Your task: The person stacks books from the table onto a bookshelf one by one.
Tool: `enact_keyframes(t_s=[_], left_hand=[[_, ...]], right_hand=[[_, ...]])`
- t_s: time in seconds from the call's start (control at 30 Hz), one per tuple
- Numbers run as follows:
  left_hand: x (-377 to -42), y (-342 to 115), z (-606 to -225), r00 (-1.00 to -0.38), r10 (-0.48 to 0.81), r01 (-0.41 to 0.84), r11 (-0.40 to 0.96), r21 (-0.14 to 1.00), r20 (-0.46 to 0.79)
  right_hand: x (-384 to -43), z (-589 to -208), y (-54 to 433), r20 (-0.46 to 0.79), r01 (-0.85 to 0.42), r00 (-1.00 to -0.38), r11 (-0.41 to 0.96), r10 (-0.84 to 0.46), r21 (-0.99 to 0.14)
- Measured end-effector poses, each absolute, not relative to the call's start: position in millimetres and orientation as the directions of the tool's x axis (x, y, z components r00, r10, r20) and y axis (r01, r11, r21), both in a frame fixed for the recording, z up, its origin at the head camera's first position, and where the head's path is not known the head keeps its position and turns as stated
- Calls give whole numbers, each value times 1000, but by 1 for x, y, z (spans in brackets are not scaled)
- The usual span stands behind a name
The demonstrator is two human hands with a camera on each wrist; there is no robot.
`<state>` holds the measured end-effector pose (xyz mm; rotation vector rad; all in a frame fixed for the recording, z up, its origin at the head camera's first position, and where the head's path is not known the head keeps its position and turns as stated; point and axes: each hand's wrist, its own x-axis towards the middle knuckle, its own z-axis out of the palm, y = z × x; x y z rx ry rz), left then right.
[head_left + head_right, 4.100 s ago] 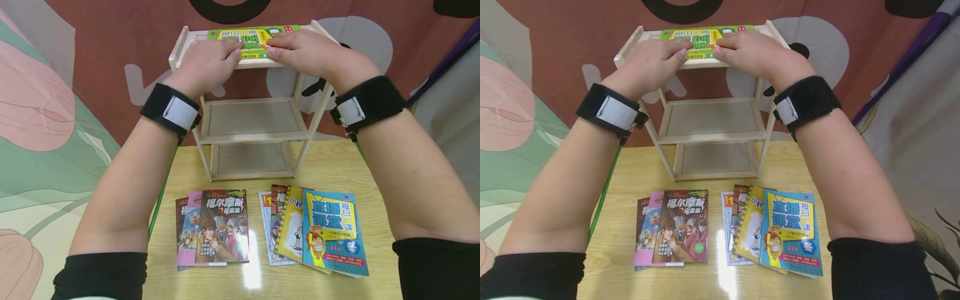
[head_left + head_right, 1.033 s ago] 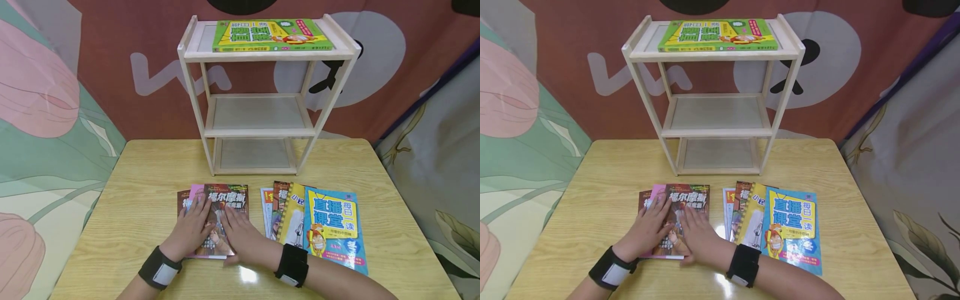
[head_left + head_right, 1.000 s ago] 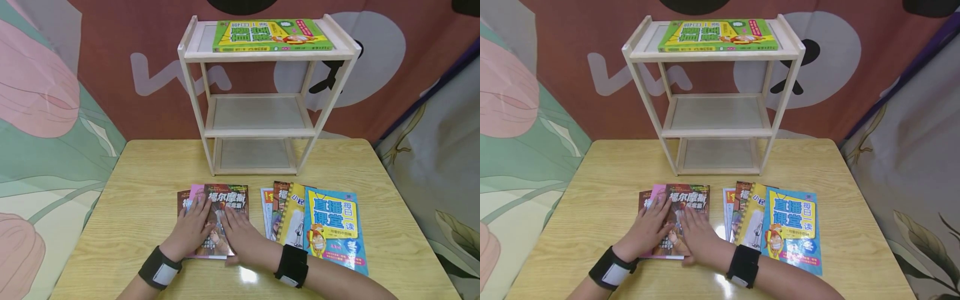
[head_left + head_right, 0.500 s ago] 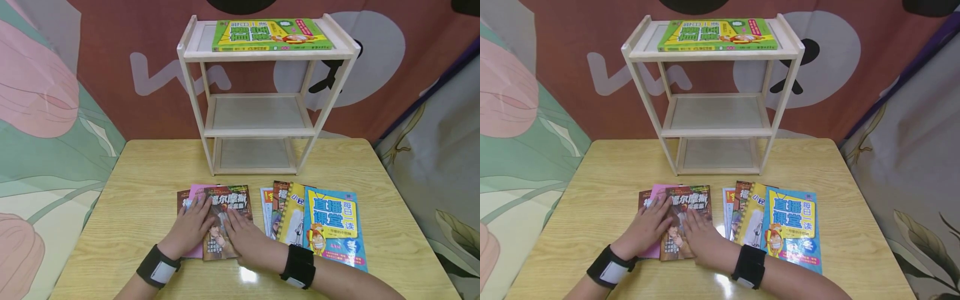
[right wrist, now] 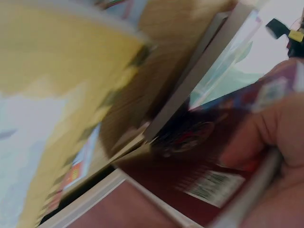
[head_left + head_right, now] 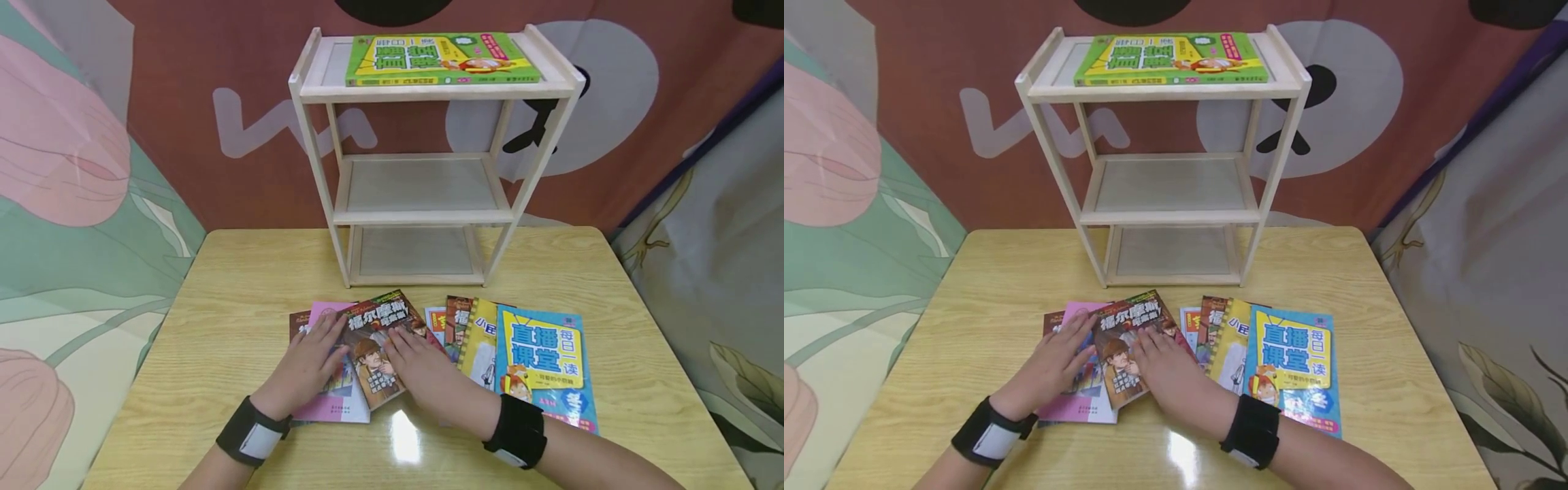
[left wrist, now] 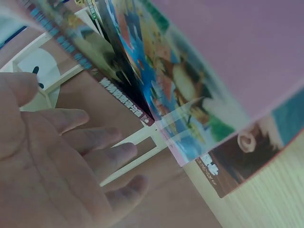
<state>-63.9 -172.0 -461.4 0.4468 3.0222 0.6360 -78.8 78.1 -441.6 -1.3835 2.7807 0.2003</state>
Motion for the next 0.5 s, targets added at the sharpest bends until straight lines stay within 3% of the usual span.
enact_keyframes(t_s=[0.3, 0.5], left_hand=[[-66, -172, -460, -925, 377, 365, 862, 352, 37], [-71, -168, -457, -916, 386, 397, 844, 360, 105]], right_hand=[[-92, -425, 95, 77, -773, -628, 609, -775, -176], [-100, -415, 106, 137, -837, -513, 458, -847, -301]])
